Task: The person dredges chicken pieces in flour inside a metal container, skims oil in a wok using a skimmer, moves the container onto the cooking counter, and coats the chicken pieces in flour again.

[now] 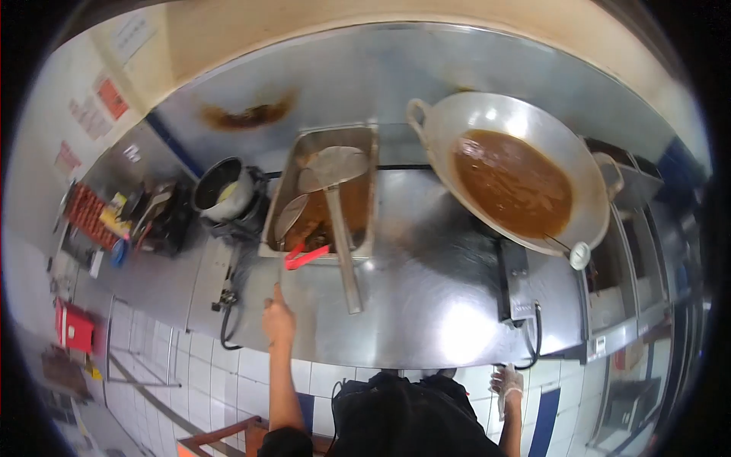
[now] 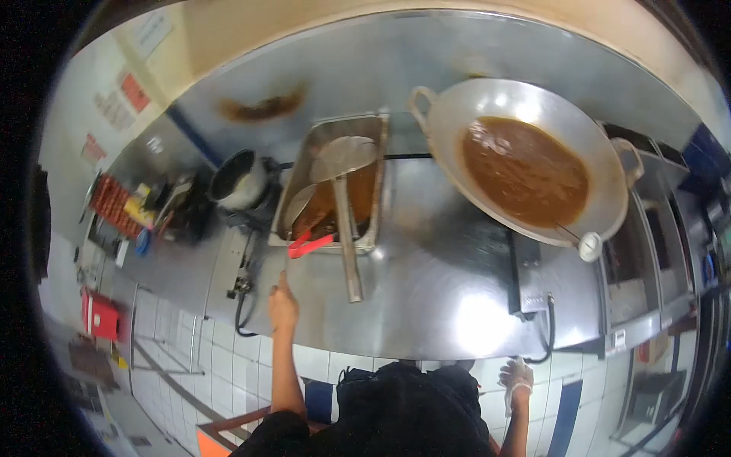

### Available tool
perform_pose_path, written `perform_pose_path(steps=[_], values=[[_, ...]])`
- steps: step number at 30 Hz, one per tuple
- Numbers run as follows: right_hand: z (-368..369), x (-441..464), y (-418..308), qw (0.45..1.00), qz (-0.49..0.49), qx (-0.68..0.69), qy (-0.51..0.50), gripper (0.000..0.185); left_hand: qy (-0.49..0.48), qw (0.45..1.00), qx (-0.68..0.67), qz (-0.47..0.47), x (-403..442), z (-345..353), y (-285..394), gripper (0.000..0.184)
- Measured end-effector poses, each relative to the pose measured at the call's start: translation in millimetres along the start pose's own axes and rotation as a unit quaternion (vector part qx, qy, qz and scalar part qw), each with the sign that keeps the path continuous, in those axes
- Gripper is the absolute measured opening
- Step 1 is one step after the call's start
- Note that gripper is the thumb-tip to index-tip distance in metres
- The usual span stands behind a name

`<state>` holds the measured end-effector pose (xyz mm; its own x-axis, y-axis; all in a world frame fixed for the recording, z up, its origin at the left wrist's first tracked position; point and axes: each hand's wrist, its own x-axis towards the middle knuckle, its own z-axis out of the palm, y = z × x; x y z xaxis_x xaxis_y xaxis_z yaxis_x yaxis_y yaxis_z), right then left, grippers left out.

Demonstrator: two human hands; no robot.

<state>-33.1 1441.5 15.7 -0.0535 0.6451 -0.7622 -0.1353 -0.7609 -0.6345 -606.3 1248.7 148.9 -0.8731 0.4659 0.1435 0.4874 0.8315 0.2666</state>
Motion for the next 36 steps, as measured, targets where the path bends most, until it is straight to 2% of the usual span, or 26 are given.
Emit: perform_pose_path(steps=[2,4,5,6,7,9,11,13,14,15,16,17,18,19,20,21,22,23,24,26,27,29,32,36], values=[[21,-11,-10,0.994,0.008,-0.088,0.071,0.030,-0.025,0.999,0.037,-0.002,8,-4,3,0.050],[19,-12,-8,0.991,-0.040,-0.115,0.053,0.031,-0.007,0.999,0.045,0.022,15,-5,0,0.047],[24,-24,-14,0.988,-0.065,-0.131,0.050,0.038,0.015,0.998,0.048,0.038,19,-11,0,0.046],[28,-33,-21,0.984,-0.090,-0.148,0.046,0.044,-0.015,0.998,0.045,0.030,21,-26,8,0.045],[29,-35,-27,0.983,-0.078,-0.156,0.055,0.044,-0.043,0.998,0.042,0.019,23,-40,14,0.045],[22,-39,-29,0.986,-0.088,-0.134,0.051,0.043,-0.054,0.996,0.059,0.048,30,-45,4,0.045],[13,-42,-31,0.987,-0.101,-0.112,0.056,0.043,-0.063,0.992,0.075,0.075,37,-56,21,0.044],[6,-45,-34,0.984,-0.094,-0.131,0.081,0.043,-0.031,0.987,0.122,0.104,39,-80,55,0.044],[0,-44,-34,0.984,-0.095,-0.124,0.086,0.043,0.063,0.982,0.043,0.174,33,-90,88,0.042],[-5,-42,-34,0.984,-0.087,-0.125,0.094,0.044,0.154,0.958,-0.037,0.239,21,-102,136,0.039],[-11,-41,-34,0.983,-0.079,-0.128,0.102,0.045,0.127,0.930,-0.169,0.301,9,-120,189,0.035],[-17,-40,-33,0.983,-0.080,-0.127,0.103,0.045,0.095,0.901,-0.251,0.341,-18,-140,246,0.036],[-21,-38,-32,0.983,-0.086,-0.123,0.103,0.045,0.084,0.849,-0.288,0.434,-35,-142,286,0.037],[-25,-37,-32,0.983,-0.094,-0.120,0.101,0.045,0.075,0.798,-0.284,0.526,-50,-137,325,0.039],[-29,-38,-34,0.983,-0.098,-0.121,0.098,0.045,0.081,0.710,-0.284,0.639,-63,-132,366,0.041],[-33,-41,-36,0.983,-0.109,-0.115,0.094,0.043,0.033,0.671,-0.260,0.694,-84,-142,404,0.045],[-37,-41,-39,0.982,-0.122,-0.110,0.089,0.042,0.026,0.653,-0.208,0.728,-99,-132,438,0.048],[-43,-37,-42,0.984,-0.101,-0.106,0.098,0.041,0.068,0.630,-0.194,0.749,-110,-124,465,0.045],[-50,-35,-41,0.984,-0.106,-0.110,0.092,0.041,0.074,0.634,-0.191,0.746,-117,-114,484,0.045],[-66,-34,-36,0.983,-0.139,-0.078,0.096,0.040,0.197,0.632,-0.090,0.744,-125,-96,512,0.036],[-72,-33,-38,0.986,-0.119,-0.055,0.102,0.038,0.202,0.635,-0.086,0.741,-126,-93,519,0.036],[-85,-30,-35,0.987,-0.113,-0.051,0.104,0.038,0.154,0.656,0.016,0.739,-128,-89,530,0.029],[-104,-21,-32,0.990,-0.094,-0.032,0.103,0.037,0.152,0.661,0.011,0.735,-126,-86,532,0.023],[-114,-18,-48,0.992,-0.076,-0.048,0.086,0.038,0.113,0.687,0.058,0.716,-131,-92,530,0.026]])
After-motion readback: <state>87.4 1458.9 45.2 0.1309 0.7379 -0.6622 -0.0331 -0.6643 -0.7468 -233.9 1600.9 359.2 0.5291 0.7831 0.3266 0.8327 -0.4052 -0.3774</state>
